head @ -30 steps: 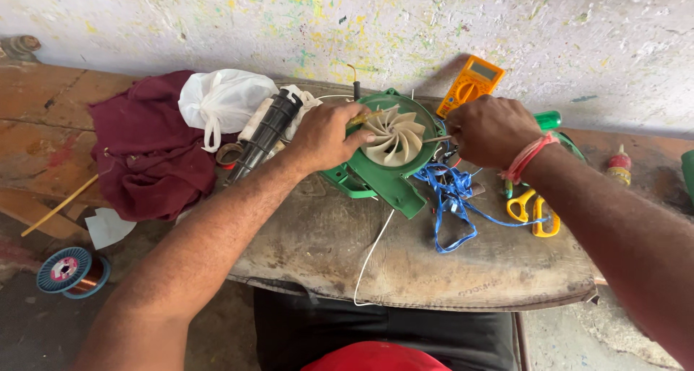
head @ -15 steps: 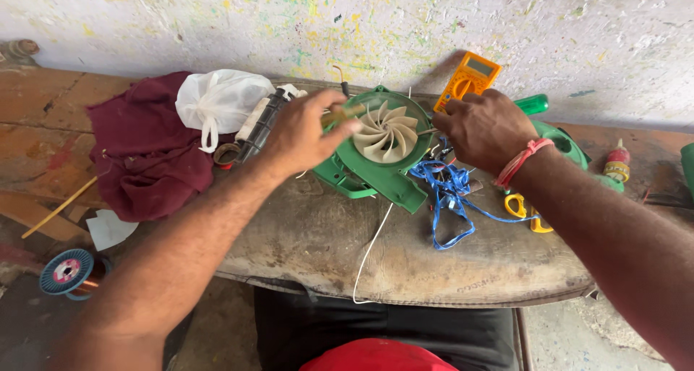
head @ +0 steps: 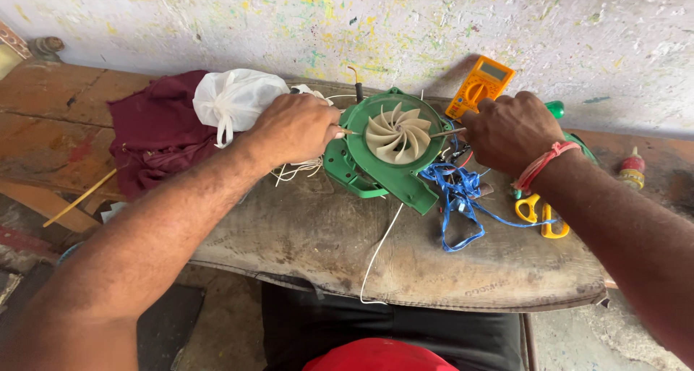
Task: The person disassembles a green handheld fan, removes the front cover, and uses a multimeter to test the internal motor windings. They repeatedly probe the motor terminals with the multimeter leads while holding the fan housing steady.
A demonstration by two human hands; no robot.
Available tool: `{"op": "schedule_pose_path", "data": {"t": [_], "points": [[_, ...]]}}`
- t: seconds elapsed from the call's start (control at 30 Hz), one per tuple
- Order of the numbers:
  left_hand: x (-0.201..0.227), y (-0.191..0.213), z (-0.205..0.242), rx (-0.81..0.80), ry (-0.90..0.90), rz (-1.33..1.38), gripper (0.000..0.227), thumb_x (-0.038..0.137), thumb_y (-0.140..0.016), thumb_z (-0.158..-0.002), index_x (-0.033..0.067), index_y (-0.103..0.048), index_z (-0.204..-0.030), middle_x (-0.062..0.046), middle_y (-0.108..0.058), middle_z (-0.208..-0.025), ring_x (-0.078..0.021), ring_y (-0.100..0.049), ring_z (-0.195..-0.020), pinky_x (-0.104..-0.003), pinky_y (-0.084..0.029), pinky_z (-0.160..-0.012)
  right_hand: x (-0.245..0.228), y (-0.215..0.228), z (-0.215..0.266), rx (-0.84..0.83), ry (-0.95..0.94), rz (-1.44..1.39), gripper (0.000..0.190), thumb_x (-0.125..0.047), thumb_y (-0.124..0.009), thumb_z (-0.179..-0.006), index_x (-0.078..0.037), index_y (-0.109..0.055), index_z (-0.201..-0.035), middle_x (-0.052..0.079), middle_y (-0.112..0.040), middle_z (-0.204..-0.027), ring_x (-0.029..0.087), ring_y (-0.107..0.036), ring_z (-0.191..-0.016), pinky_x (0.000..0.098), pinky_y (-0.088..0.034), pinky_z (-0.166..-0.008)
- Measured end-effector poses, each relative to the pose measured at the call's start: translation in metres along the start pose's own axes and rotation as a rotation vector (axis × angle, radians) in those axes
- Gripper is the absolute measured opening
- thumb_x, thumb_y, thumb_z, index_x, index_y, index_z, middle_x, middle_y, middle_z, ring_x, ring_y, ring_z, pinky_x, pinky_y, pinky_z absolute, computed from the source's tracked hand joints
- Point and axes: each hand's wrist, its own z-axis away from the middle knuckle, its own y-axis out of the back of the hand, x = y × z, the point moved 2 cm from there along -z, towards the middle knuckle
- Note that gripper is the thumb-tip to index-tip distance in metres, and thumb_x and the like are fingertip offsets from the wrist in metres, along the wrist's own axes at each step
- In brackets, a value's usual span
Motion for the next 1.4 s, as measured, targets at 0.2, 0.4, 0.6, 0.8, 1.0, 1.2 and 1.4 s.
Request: {"op": "schedule_pose_path", "data": {"t": [0.2, 0.4, 0.6, 0.8, 1.0, 1.2, 1.4], "points": [[-0.002, -0.004, -0.01, -0.091, 0.047, 0.084, 0.03, 0.036, -0.068, -0.094, 0.0063, -0.072, -0.097, -0.019, -0.073, -0.087, -0.04, -0.07, -0.087, -0.055, -0.054, -0.079, 0.002, -0.003, 0.001, 0.001, 0.0, -0.06, 0.037, -0.048, -0.056, -0.098, -0.014, -0.069, -0.102, 0.012, -0.074, -0.09, 0.03, -0.074, -0.082, 0.0453, -0.058, -0.073], [-0.013, -0.013, -0.016, -0.161, -0.038, -0.002, 0.029, 0.03, -0.068, -0.093, 0.0035, -0.067, -0.105, -0.02, -0.071, -0.086, -0.0398, -0.071, -0.082, -0.055, -0.055, -0.076, 0.003, -0.005, -0.003, 0.108, 0.115, 0.066, 0.031, -0.041, -0.055, -0.098, -0.013, -0.068, -0.095, 0.009, -0.072, -0.086, 0.027, -0.074, -0.083, 0.0424, -0.058, -0.071], [-0.021, -0.018, -0.018, -0.097, -0.092, -0.013, 0.028, 0.031, -0.066, -0.094, 0.0035, -0.068, -0.099, -0.02, -0.072, -0.081, -0.0414, -0.071, -0.077, -0.056, -0.054, -0.074, 0.008, -0.015, -0.003, 0.068, 0.057, -0.024, 0.037, -0.045, -0.052, -0.1, -0.01, -0.066, -0.098, 0.012, -0.072, -0.088, 0.029, -0.074, -0.077, 0.0436, -0.058, -0.066], [-0.023, -0.03, -0.018, -0.051, -0.073, 0.061, 0.032, 0.037, -0.067, -0.095, 0.0051, -0.07, -0.092, -0.021, -0.07, -0.075, -0.0434, -0.069, -0.073, -0.057, -0.053, -0.071, 0.008, -0.024, 0.002, 0.147, -0.015, -0.196, 0.031, -0.039, -0.055, -0.099, -0.012, -0.068, -0.094, 0.013, -0.073, -0.086, 0.033, -0.073, -0.08, 0.0481, -0.057, -0.07], [-0.029, -0.036, -0.016, 0.0, -0.043, 0.077, 0.036, 0.04, -0.069, -0.094, 0.0051, -0.071, -0.086, -0.019, -0.069, -0.07, -0.0428, -0.069, -0.071, -0.057, -0.051, -0.069, 0.008, -0.017, -0.007, -0.027, -0.068, -0.179, 0.035, -0.044, -0.053, -0.102, -0.012, -0.067, -0.096, 0.013, -0.073, -0.084, 0.032, -0.073, -0.078, 0.0467, -0.058, -0.067], [-0.031, -0.037, -0.018, 0.005, -0.069, 0.042, 0.032, 0.038, -0.069, -0.093, 0.0067, -0.072, -0.087, -0.019, -0.069, -0.068, -0.0417, -0.069, -0.068, -0.056, -0.052, -0.068, 0.002, -0.016, -0.004, 0.263, 0.096, -0.093, 0.033, -0.04, -0.059, -0.096, -0.01, -0.067, -0.088, 0.01, -0.073, -0.084, 0.03, -0.073, -0.079, 0.0446, -0.058, -0.07], [-0.033, -0.043, -0.017, 0.091, -0.11, 0.157, 0.031, 0.035, -0.071, -0.093, 0.0054, -0.07, -0.082, -0.016, -0.07, -0.068, -0.038, -0.07, -0.065, -0.052, -0.053, -0.063, 0.008, -0.034, 0.0, 0.3, 0.007, -0.23, 0.031, -0.04, -0.061, -0.096, -0.011, -0.068, -0.086, 0.009, -0.072, -0.08, 0.031, -0.071, -0.077, 0.046, -0.057, -0.068]]}}
